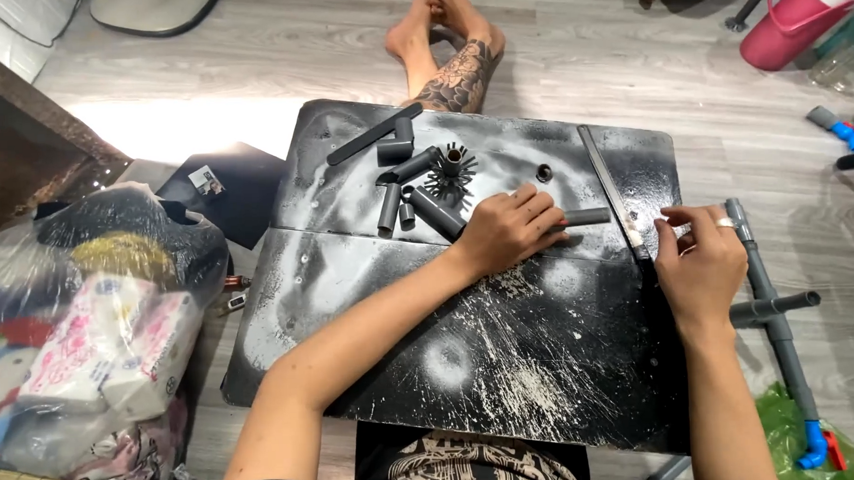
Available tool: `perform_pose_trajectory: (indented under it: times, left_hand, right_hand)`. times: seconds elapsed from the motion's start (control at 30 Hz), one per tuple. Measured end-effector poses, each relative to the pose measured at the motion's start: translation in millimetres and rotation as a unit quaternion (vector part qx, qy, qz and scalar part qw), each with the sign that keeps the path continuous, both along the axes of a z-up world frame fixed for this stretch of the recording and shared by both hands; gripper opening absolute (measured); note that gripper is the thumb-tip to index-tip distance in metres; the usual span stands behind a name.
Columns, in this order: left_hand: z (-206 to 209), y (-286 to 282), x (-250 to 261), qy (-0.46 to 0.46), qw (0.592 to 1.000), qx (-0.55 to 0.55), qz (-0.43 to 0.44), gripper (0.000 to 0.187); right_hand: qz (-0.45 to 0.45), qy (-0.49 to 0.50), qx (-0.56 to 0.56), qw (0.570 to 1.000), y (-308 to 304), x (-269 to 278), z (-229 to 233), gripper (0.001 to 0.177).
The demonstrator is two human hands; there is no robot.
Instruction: Use a hand saw to cut a section of PVC pipe on a small table.
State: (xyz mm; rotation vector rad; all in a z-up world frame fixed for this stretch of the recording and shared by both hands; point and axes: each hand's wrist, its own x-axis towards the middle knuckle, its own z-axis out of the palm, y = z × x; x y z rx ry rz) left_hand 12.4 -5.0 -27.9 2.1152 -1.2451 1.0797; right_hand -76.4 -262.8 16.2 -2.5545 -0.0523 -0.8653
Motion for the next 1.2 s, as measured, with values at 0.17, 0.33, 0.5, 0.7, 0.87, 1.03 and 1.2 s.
perform_pose_trajectory:
  times: [0.17, 0.33, 0.5, 0.7, 0.87, 1.03, 1.2]
  left_hand:
    - [4.7, 0.7, -3.9, -0.005, 1.0, -0.012, -0.016, 0.033]
    - [24.9, 7.9, -14.4, -0.023, 0.999, -0.015, -0.031, 0.028]
    - [28.9, 10.3, -14.2, -0.022, 0.998, -0.028, -0.045, 0.025]
    - [24.3, 8.6, -14.9, -0.041, 0.998, -0.026, -0.051, 0.026]
    - [23.4, 8.7, -16.9, -0.066, 0.997, -0.013, -0.044, 0.026]
    - [17.4, 7.7, -13.8, -0.079, 0.996, -0.001, -0.043, 0.024]
    - [25.7, 10.6, -21.0, -0.1, 0.994, 0.001, -0.033, 0.018]
  right_hand:
    - [0.096, 0.073, 0.24, 0.963, 11.0, 0.6, 0.8, 0.009]
    - [0.15, 0.148, 0.388, 0.897, 2.5, 8.8, -17.3, 0.013]
    - [0.181, 0.132, 0.375, 0.9, 0.4, 12.8, -18.9, 0.012]
    - [0.161, 0.153, 0.369, 0.903, -2.3, 13.1, -28.5, 0.016]
    - [0.155, 0.197, 0.423, 0.871, 6.3, 11.3, -27.2, 0.012]
    - [0.169, 0.235, 0.485, 0.825, 8.7, 11.3, -22.8, 0.011]
    - [0.183, 0.23, 0.536, 0.791, 1.1, 15.8, -36.7, 0.011]
